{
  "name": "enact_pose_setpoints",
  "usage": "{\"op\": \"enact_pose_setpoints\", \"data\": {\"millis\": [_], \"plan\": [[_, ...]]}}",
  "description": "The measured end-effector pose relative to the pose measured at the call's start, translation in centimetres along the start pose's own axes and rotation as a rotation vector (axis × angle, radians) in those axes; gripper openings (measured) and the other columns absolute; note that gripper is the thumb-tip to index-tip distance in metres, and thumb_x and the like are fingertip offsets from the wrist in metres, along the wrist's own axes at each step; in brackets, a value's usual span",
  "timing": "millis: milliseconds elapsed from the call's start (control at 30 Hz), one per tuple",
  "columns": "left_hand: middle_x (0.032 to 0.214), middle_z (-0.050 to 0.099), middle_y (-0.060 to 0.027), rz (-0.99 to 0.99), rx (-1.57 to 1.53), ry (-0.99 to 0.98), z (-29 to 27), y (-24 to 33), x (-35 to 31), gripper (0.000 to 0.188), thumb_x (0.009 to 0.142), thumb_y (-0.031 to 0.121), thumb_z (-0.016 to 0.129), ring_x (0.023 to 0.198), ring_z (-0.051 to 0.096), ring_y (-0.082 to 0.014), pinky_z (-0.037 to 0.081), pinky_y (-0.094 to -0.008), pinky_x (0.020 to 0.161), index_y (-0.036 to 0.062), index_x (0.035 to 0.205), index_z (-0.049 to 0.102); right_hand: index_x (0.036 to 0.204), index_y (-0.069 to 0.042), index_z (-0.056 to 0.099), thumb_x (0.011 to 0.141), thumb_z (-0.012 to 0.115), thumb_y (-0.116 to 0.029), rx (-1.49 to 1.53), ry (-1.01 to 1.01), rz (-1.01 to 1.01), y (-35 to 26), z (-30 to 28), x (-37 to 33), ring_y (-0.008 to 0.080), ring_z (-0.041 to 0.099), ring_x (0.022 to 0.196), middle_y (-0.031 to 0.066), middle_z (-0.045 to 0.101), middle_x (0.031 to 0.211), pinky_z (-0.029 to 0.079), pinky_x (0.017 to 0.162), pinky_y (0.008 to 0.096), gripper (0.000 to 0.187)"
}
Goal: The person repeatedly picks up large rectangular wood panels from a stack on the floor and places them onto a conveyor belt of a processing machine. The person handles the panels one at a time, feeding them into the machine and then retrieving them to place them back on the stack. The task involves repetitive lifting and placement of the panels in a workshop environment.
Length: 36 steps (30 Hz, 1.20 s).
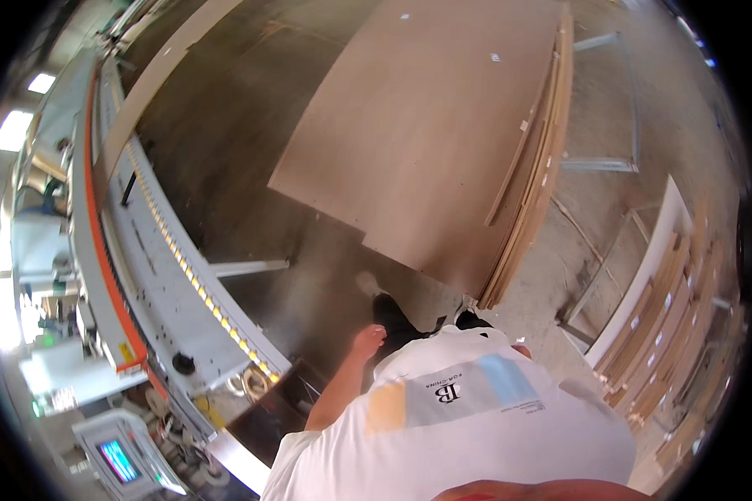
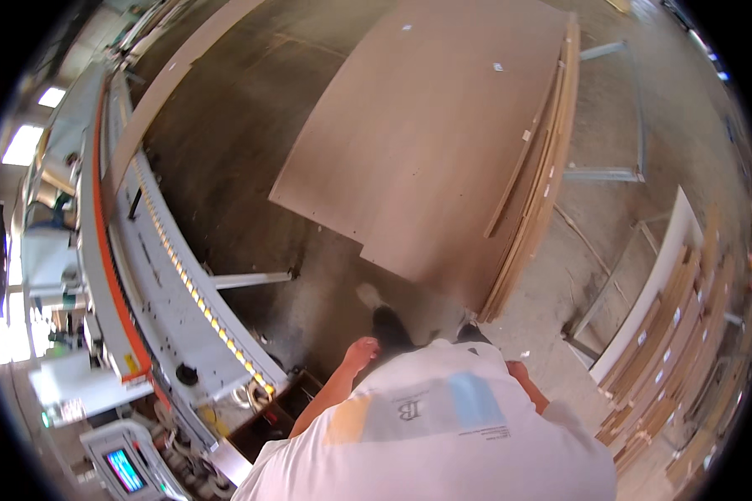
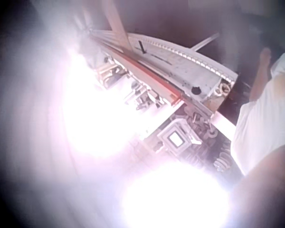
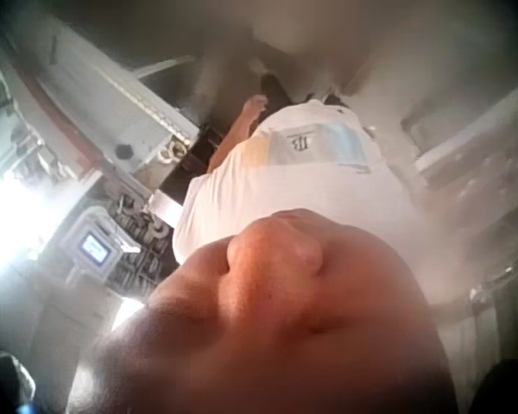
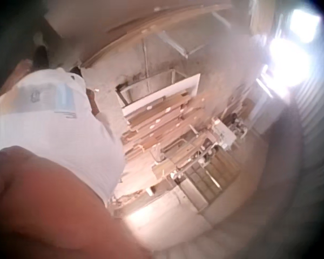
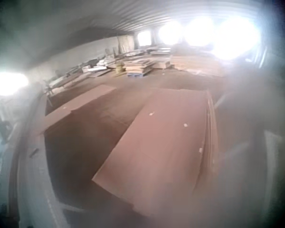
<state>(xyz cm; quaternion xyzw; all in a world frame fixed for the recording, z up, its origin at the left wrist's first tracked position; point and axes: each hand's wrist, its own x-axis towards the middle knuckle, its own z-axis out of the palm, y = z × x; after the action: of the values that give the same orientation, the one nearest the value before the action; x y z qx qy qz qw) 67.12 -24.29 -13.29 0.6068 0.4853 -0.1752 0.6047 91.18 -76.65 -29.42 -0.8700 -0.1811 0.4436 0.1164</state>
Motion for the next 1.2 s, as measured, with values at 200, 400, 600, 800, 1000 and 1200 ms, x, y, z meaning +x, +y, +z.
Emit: {"op": "enact_pose_setpoints", "data": {"millis": [200,400,600,800,1000,1200], "plan": [[0.098,0.072,-0.0112,0.421,0.415,-0.325,-13.5,-4.9,15.1,0.026,0.096,0.022,0.051,0.088,0.069,-0.0237,0.056,-0.0352,0.076,0.0061,0.106,0.068,0.098,-0.008,0.075,0.089,0.061,-0.031,0.161,0.120,0.183,-20.7,-2.6,-4.7,0.0344,0.070,0.095,0.0191,0.073,0.101,0.053,0.082,0.0431,0.028],[0.083,0.071,-0.0057,0.547,0.795,0.217,-24.1,-8.6,30.4,0.013,0.086,0.015,0.060,0.064,0.065,-0.0131,0.051,-0.0314,0.057,0.0076,0.094,0.069,0.100,-0.004,0.074,0.091,0.062,-0.022,0.637,0.064,0.255,-31.3,-4.9,-6.3,0.0209,0.069,0.089,0.0110,0.074,0.094,0.053,0.083,0.0362,0.024],[0.093,0.070,-0.0107,-0.027,-0.165,0.068,-25.6,1.1,37.1,0.026,0.094,0.023,0.060,0.079,0.066,-0.0227,0.053,-0.0362,0.073,0.0021,0.109,0.067,0.105,-0.002,0.071,0.099,0.060,-0.025,0.756,0.051,0.422,-24.4,3.4,-4.1,0.0186,0.067,0.089,0.0056,0.072,0.094,0.053,0.083,0.0331,0.025],[0.097,0.066,-0.0065,-0.142,-0.695,0.231,-23.8,0.2,52.1,0.045,0.092,0.035,0.068,0.079,0.062,-0.0181,0.048,-0.0358,0.063,0.0007,0.120,0.058,0.112,-0.001,0.068,0.100,0.057,-0.024,0.959,0.000,0.387,-31.4,-2.2,-1.7,0.0189,0.067,0.090,0.0069,0.071,0.099,0.054,0.085,0.0347,0.028],[0.110,0.066,-0.0044,-0.202,-1.061,0.373,-22.6,5.8,54.1,0.053,0.087,0.046,0.074,0.089,0.062,-0.0210,0.047,-0.0416,0.066,0.0090,0.121,0.057,0.112,-0.002,0.067,0.099,0.052,-0.012,1.323,0.001,0.694,-34.7,-3.9,-1.2,0.0220,0.068,0.091,0.0099,0.071,0.104,0.056,0.084,0.0374,0.022],[0.106,0.067,-0.0010,-0.102,-0.971,0.412,-23.5,6.0,52.1,0.046,0.088,0.041,0.075,0.085,0.063,-0.0188,0.049,-0.0370,0.062,0.0121,0.120,0.059,0.115,-0.001,0.066,0.098,0.052,-0.008,1.260,0.029,0.525,-33.7,-3.9,-1.3,0.0203,0.068,0.091,0.0100,0.071,0.106,0.055,0.086,0.0353,0.024]]}}
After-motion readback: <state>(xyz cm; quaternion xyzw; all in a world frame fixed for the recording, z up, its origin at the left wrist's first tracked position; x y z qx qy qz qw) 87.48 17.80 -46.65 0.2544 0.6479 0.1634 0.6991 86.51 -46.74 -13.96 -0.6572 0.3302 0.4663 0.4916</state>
